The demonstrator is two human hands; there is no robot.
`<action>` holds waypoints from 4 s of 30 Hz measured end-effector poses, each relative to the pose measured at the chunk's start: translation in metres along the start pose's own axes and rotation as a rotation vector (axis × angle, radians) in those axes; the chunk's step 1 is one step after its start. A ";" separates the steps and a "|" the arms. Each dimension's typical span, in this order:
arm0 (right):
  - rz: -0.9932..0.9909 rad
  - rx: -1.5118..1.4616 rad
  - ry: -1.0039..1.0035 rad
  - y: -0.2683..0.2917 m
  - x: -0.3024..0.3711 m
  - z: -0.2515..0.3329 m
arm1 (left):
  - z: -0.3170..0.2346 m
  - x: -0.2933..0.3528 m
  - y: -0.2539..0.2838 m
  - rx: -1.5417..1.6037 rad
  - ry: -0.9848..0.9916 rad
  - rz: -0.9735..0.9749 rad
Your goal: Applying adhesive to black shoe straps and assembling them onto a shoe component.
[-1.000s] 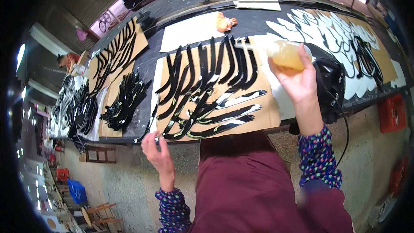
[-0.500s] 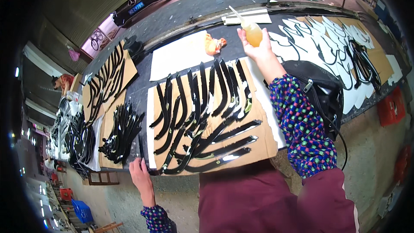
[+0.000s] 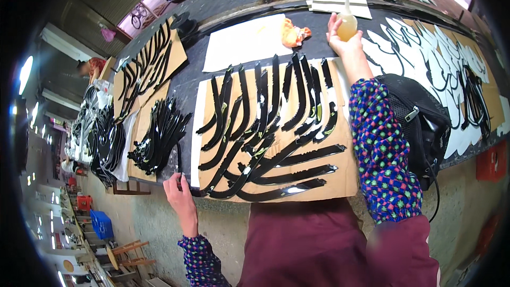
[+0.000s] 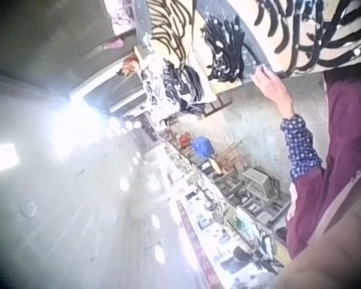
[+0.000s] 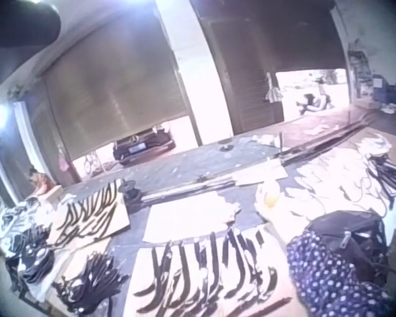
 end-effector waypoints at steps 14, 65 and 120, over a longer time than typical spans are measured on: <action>0.638 2.042 -0.131 0.025 0.257 0.013 | 0.001 0.031 0.003 0.317 0.147 0.201; 0.432 1.815 0.100 0.095 0.261 0.042 | -0.015 0.091 0.009 1.431 0.689 0.681; 0.351 2.280 0.861 -0.141 -0.254 -0.120 | -0.271 -0.343 -0.262 1.340 0.330 0.746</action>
Point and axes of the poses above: each hand's wrist, its own x-axis away from the middle knuckle, its own y-axis out of the back of the hand, z = x × y, the point moved 1 cm from there along -x, towards the middle knuckle, and after that the axes turned 15 degrees about y, right-handed, at the moved point
